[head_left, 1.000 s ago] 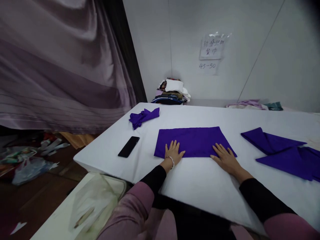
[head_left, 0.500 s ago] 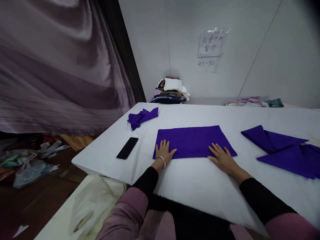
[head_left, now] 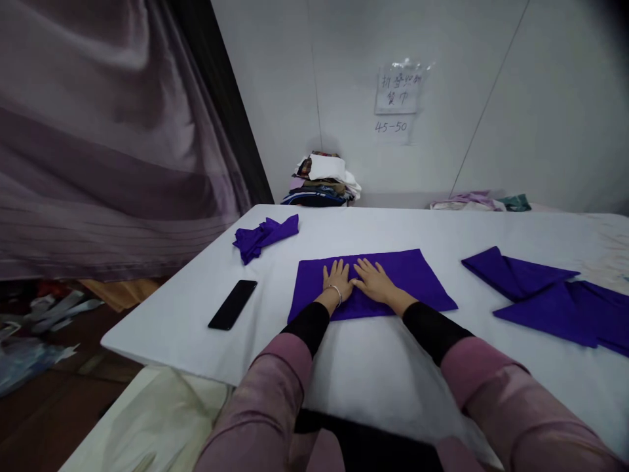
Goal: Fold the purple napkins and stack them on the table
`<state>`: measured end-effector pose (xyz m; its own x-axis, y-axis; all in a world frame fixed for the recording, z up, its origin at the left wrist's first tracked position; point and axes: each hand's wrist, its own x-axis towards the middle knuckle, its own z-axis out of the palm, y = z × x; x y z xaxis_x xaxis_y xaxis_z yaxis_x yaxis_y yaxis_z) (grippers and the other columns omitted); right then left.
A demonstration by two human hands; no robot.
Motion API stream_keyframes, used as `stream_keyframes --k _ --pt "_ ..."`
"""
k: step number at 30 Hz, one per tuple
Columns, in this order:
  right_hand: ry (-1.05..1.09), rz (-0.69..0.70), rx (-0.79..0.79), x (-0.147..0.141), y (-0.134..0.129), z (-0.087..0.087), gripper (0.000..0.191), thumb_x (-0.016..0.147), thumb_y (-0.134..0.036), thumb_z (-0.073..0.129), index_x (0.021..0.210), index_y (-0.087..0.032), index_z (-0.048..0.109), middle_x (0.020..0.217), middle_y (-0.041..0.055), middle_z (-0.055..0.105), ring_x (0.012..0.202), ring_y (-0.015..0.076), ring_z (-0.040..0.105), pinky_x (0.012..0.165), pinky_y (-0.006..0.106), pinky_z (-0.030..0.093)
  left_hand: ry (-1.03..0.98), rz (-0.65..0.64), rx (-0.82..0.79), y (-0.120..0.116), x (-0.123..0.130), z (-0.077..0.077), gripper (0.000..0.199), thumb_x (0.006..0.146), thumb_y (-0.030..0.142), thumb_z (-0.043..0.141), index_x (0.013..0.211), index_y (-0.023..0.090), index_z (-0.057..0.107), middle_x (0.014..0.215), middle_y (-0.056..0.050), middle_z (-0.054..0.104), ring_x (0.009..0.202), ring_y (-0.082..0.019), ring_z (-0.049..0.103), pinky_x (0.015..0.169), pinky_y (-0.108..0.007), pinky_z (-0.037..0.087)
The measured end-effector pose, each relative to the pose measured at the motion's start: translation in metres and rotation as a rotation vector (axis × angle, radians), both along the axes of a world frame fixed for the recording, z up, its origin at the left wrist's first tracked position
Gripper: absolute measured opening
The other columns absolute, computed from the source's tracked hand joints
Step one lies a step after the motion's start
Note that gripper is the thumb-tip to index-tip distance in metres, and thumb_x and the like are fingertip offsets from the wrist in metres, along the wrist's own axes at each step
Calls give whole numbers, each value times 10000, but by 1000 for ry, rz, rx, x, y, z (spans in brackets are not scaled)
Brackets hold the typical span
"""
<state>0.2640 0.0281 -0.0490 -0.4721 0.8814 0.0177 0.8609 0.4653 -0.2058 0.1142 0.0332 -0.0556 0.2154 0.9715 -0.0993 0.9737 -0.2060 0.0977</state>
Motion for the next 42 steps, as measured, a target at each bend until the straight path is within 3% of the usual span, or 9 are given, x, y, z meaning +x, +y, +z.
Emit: stream_keyframes --k 3,6,13,16,20,25,32,36,42 --pt "-6 -3 -45 -6 21 -13 673 900 -562 167 1416 -145 283 1489 118 210 1375 264 137 1082 492 125 -2 42 -3 8 -6 -9 638 866 489 209 1423 178 219 1515 -78 162 1392 -237 77 1105 -520 54" --pt "-23 -28 -44 15 34 -25 696 879 -614 170 1415 -185 287 1491 96 214 1374 261 142 1081 503 113 -24 50 28 9 -10 -14 701 848 585 142 1421 191 228 1514 -70 171 1392 -241 77 1108 -515 54" --pt "-73 -449 -27 151 50 -37 669 892 -573 171 1410 -165 288 1491 113 215 1366 276 168 1057 548 151 -34 53 37 8 -11 -17 739 837 624 96 1421 194 238 1514 -58 175 1392 -254 65 1110 -518 49" --pt "-77 -580 -4 175 48 -33 692 884 -582 176 1397 -137 309 1480 147 229 1364 304 164 1038 580 161 -44 51 15 10 -10 -15 748 833 632 101 1419 189 240 1515 -62 169 1392 -248 69 1109 -514 57" --pt "-48 -388 50 130 38 -19 727 876 -610 169 1414 -133 273 1493 131 194 1376 275 124 1072 536 124 -60 80 -73 24 -10 -5 802 809 673 98 1416 171 245 1511 -86 172 1389 -261 95 1095 -535 109" --pt "1 -77 12 64 27 -17 778 842 -682 164 1431 -181 243 1492 97 213 1377 265 126 1090 501 109 9 161 11 42 -33 -2 795 807 674 130 1415 178 252 1513 -75 165 1391 -263 79 1103 -528 73" --pt "-19 -116 17 74 27 -36 750 842 -684 146 1424 -227 264 1491 75 224 1372 271 151 1084 517 110 13 230 36 42 -59 -16 809 804 681 98 1425 177 221 1515 -54 162 1391 -253 78 1105 -528 92" --pt "-24 -114 23 74 27 -35 749 844 -683 142 1421 -224 273 1487 75 233 1370 269 159 1085 510 119 11 224 3 46 -61 -12 798 810 673 116 1424 174 224 1511 -66 177 1390 -255 90 1103 -517 119" --pt "-30 -112 0 71 25 -29 761 845 -684 139 1422 -204 270 1491 85 216 1373 263 149 1085 508 116 49 300 27 40 -98 -10 804 808 667 165 1417 148 240 1511 -78 170 1386 -268 106 1089 -546 143"
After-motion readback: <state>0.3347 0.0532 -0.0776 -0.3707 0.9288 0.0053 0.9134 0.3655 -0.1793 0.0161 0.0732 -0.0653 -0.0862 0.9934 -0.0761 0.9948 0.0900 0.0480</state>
